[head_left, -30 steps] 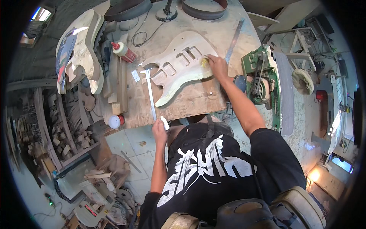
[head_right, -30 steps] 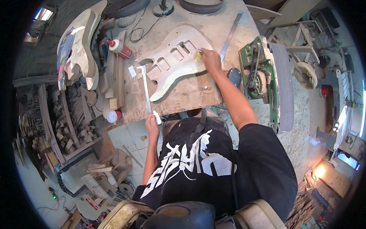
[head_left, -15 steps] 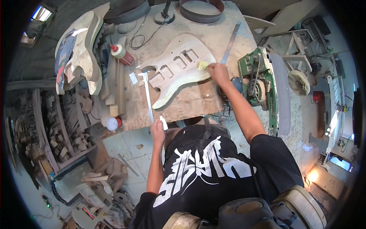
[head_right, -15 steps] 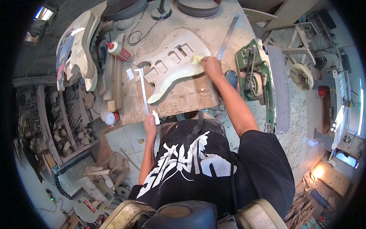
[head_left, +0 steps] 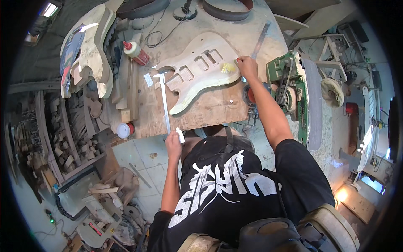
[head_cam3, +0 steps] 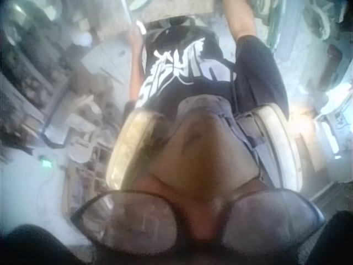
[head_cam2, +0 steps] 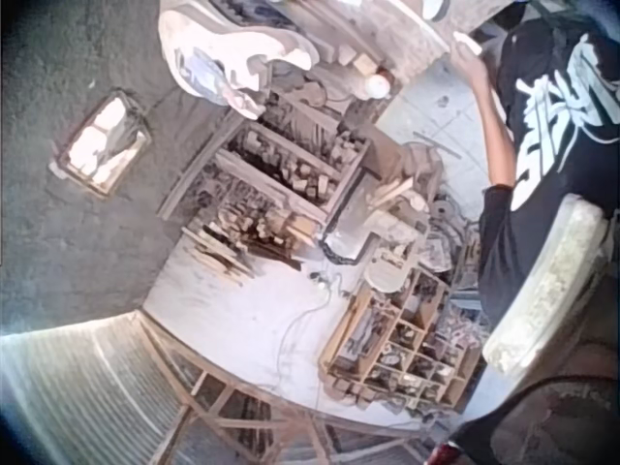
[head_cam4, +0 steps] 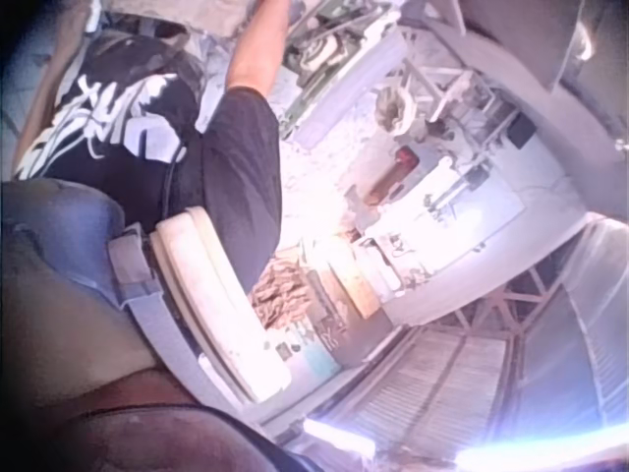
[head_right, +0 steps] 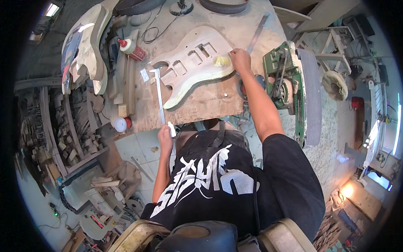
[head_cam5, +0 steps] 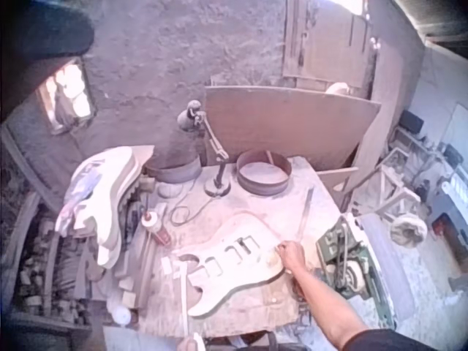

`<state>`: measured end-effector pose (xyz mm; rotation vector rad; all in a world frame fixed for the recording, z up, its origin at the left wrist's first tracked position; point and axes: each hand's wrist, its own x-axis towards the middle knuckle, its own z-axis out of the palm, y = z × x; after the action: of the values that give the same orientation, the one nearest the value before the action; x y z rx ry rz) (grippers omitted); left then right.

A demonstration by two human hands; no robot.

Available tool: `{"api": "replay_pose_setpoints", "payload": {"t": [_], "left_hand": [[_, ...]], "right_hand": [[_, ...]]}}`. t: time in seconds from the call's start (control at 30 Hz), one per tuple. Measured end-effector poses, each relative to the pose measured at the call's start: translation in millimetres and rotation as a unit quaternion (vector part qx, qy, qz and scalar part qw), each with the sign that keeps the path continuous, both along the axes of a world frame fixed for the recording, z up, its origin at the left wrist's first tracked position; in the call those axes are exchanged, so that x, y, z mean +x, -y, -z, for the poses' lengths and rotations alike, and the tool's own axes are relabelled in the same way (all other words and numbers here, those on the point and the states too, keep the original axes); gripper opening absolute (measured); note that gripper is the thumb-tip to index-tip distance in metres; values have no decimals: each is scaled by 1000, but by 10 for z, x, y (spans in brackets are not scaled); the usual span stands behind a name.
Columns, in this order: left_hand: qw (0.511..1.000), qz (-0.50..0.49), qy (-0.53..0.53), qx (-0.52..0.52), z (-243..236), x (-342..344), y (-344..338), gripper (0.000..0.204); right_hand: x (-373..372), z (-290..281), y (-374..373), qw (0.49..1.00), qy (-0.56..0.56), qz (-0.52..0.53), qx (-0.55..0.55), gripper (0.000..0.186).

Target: The person applies a substance from a small container onto a wooden guitar body. They spread the substance using a small piece of material, then apply more from a tube onto the wood surface.

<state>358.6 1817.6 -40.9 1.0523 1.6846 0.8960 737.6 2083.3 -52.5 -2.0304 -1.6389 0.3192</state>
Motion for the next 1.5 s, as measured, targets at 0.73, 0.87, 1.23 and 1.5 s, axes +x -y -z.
{"api": "replay_pose_setpoints", "payload": {"t": [0.73,0.87,1.23,1.5], "left_hand": [[1000,-6,10,11,171,-195,-28,24],[998,-46,32,-21,175,-159,45,25],[1000,-4,3,3,7,-64,-144,26],[999,-25,23,2,-12,-22,-143,24]], "right_hand": [[-261,-76,-61,988,27,-150,-35,19],[-249,-86,170,960,41,-278,4,18],[-327,107,373,976,91,-191,45,12],[-237,7,572,969,96,-229,-4,15]]}}
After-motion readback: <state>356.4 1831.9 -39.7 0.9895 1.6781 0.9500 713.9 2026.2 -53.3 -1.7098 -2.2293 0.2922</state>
